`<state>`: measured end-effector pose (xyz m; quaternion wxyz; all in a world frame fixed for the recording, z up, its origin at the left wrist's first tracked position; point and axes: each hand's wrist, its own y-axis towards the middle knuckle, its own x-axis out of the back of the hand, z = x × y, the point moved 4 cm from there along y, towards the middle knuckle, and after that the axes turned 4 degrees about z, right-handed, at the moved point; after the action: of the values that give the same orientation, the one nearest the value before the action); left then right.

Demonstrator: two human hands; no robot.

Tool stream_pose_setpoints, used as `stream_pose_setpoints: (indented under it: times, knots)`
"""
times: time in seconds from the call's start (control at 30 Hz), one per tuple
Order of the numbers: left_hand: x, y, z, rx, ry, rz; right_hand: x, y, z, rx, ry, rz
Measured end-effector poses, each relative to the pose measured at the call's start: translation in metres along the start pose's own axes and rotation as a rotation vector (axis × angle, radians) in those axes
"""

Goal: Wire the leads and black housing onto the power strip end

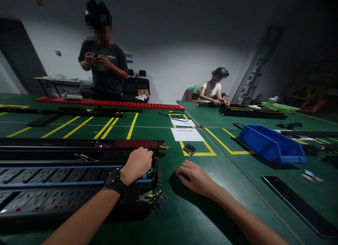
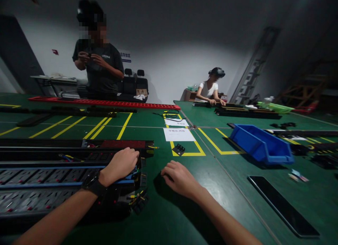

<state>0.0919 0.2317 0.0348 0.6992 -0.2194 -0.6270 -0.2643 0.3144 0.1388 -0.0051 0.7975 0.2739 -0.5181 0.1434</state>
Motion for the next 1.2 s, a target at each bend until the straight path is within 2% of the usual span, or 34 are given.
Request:
stream_pose_setpoints:
  times: [0.23, 0.5, 0.67, 0.9, 1.07, 1.2]
  knots:
    - [0.002, 0.001, 0.000, 0.004, -0.007, 0.002, -0.005, 0.000, -0.001, 0.006, -0.061, -0.051]
    - [0.001, -0.002, 0.000, -0.005, -0.027, -0.005, -0.009, 0.000, -0.015, -0.074, 0.060, -0.092]
    - [0.001, -0.001, -0.001, 0.006, -0.033, -0.004, -0.017, 0.001, -0.019, -0.071, 0.086, -0.140]
    - [0.005, -0.004, -0.001, 0.030, -0.048, 0.008, -0.019, 0.037, -0.038, -0.113, 0.138, -0.379]
    - [0.003, -0.003, -0.001, 0.031, -0.050, 0.001, -0.020, 0.067, -0.050, -0.195, 0.127, -0.429]
    - [0.003, -0.003, -0.001, 0.032, -0.062, 0.000, -0.027, 0.075, -0.056, -0.255, 0.099, -0.476]
